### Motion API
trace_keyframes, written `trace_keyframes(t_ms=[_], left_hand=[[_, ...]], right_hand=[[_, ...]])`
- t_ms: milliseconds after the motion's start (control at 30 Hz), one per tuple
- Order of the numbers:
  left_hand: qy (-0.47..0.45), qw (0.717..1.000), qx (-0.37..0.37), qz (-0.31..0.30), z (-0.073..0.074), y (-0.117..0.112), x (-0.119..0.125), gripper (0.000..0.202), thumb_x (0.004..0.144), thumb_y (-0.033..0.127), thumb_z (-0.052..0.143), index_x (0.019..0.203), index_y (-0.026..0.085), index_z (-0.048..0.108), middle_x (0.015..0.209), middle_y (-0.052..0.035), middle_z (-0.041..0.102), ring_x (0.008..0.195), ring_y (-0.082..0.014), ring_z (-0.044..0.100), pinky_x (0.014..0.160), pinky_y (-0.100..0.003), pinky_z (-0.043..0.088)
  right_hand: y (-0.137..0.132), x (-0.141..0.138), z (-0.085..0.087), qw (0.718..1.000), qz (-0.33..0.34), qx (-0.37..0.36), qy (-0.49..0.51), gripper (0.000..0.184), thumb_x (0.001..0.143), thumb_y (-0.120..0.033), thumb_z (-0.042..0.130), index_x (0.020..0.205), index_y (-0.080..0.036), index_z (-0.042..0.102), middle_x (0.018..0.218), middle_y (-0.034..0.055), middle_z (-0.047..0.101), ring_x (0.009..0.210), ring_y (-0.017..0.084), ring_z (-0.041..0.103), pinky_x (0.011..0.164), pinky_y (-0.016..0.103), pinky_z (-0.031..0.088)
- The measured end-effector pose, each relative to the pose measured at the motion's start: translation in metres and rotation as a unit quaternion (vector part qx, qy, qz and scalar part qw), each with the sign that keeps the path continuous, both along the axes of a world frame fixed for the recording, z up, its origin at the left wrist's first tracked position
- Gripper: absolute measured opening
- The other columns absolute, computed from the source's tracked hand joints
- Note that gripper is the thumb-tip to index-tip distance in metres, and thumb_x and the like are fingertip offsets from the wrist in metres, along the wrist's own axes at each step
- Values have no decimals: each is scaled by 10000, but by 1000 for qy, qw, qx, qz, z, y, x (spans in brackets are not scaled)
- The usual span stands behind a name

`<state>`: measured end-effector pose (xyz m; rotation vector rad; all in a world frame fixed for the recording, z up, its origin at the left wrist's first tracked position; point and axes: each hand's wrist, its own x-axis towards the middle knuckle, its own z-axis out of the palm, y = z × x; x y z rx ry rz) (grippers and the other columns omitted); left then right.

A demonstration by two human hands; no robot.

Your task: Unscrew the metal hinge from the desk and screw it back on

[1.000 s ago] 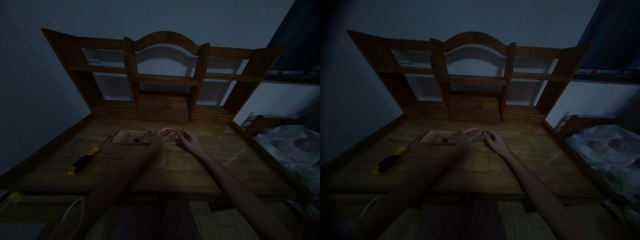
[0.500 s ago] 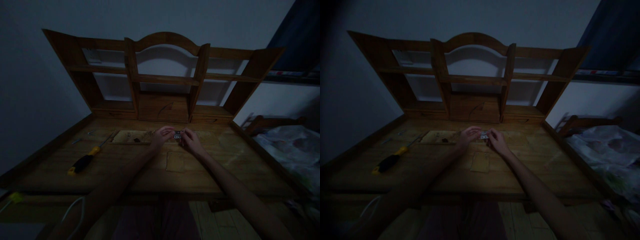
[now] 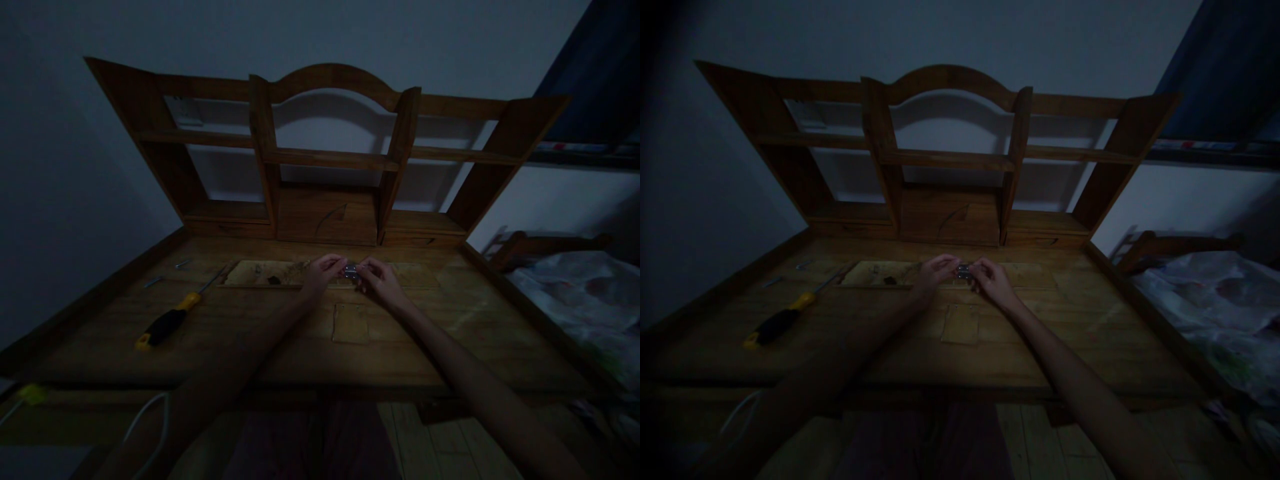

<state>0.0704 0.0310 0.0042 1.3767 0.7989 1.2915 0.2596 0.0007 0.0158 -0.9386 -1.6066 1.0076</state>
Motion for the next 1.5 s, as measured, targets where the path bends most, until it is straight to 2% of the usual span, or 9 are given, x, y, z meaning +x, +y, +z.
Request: trace_keyframes(t_ms=[133,333,567,800,900,1000,1100,1200,1500], left_hand=[[-5,1000,-9,-7,1,-2,1,414,785,518,779,919,134,697,904,-65,739,797,-164,685,755,-293,561],[-6,998,-7,-55,2,-6,5,426,697,445,862,913,128,677,900,-73,746,729,-151,683,715,-299,581],[27,999,24,-22,1,-6,4,395,724,451,841,898,154,647,883,-65,748,726,-161,699,698,-290,580],[54,994,99,9,2,-8,1,488,779,408,813,1150,183,588,741,17,671,726,-160,704,708,-262,560],[65,993,100,17,1,-8,-1,471,795,397,797,1170,185,607,742,19,669,717,-146,692,701,-244,547],[66,994,82,25,-1,-3,-3,411,801,429,778,1099,173,655,715,14,665,665,-137,668,647,-234,529],[59,996,56,37,-4,4,-4,358,776,466,784,932,160,682,732,-16,701,673,-149,674,655,-254,544],[75,995,49,41,-6,9,-5,341,749,456,804,855,151,693,778,-49,741,708,-166,695,691,-281,563],[220,969,97,48,-17,0,-21,216,819,358,725,883,159,777,845,-85,785,756,-213,730,746,-334,566]], right_hand=[[1,-2,-1,999,-7,-28,32,329,913,-512,658,851,-192,618,640,-23,632,503,100,532,524,234,409],[3,-1,-2,998,-27,-28,44,356,895,-549,668,841,-200,620,622,-32,612,504,100,522,521,230,404],[8,0,-5,998,-56,-18,36,380,892,-566,662,793,-200,632,607,-22,605,523,115,527,507,229,389],[13,1,-6,998,-60,8,24,331,843,-509,726,965,-207,665,625,-33,622,541,125,547,508,229,408],[14,1,-7,998,-65,18,4,336,859,-515,703,975,-202,669,620,-34,615,540,125,545,506,227,409],[13,2,-9,996,-73,40,-27,351,886,-529,665,998,-198,694,733,2,680,617,140,594,551,241,449],[12,3,-10,993,-63,73,-73,335,914,-499,638,1062,-214,733,911,42,750,766,175,667,699,294,521],[14,5,-12,984,-50,110,-127,273,925,-447,642,1053,-241,767,1030,60,771,915,214,697,861,364,524],[15,8,-12,952,-17,201,-229,201,967,-347,617,964,-229,780,967,65,739,909,206,669,859,348,497]])
